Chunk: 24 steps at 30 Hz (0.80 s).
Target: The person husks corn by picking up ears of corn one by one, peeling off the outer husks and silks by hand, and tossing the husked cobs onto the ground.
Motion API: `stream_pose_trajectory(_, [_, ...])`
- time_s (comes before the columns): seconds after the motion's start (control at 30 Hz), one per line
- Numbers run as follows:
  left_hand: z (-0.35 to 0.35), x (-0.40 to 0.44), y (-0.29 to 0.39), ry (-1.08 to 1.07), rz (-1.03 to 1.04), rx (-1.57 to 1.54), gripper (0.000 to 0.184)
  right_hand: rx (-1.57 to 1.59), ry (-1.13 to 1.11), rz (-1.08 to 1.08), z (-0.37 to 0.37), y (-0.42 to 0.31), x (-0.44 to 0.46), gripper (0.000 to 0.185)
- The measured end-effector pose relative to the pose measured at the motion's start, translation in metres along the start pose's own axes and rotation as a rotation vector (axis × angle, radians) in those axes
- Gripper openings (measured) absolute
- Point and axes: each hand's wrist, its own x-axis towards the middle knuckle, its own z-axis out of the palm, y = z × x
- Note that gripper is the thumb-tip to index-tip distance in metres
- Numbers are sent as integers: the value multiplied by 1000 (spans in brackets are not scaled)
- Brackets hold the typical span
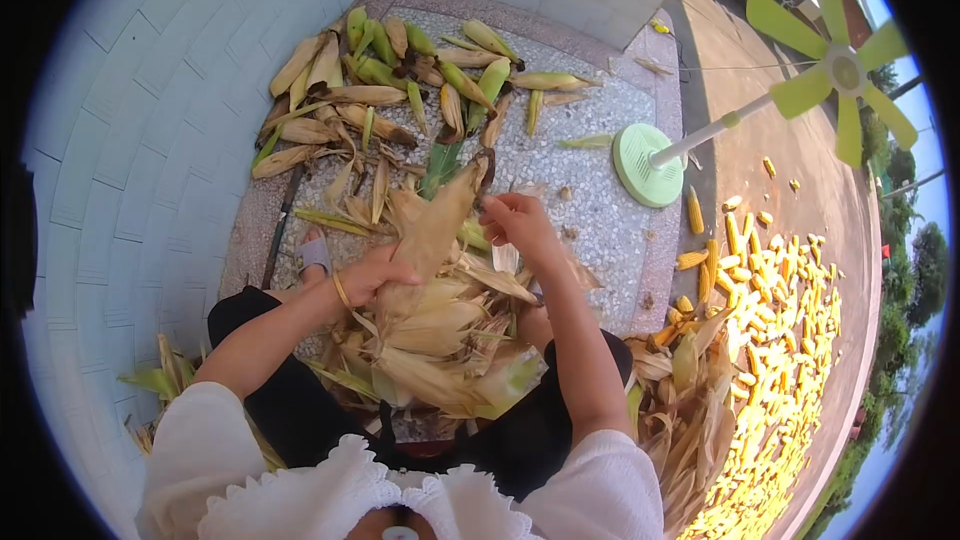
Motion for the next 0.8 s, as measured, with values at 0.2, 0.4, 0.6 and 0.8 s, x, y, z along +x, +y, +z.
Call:
stream_pose_trajectory(0.2, [22,2,-5,-81,1,-79,72,135,-30,-103,-11,-26,12,27])
stream_pose_trajectory(0.4, [24,6,-13,205,237,739,77,183,-2,-89,-13,-27,13,21])
stream_pose_trajectory(0.6, [21,0,-25,348,241,1062,85,118,27,-107,-1,-22,7,18])
stream_pose_trajectory(0.8, [13,6,-27,331,200,1118,85,145,192,-126,16,-5,20,19])
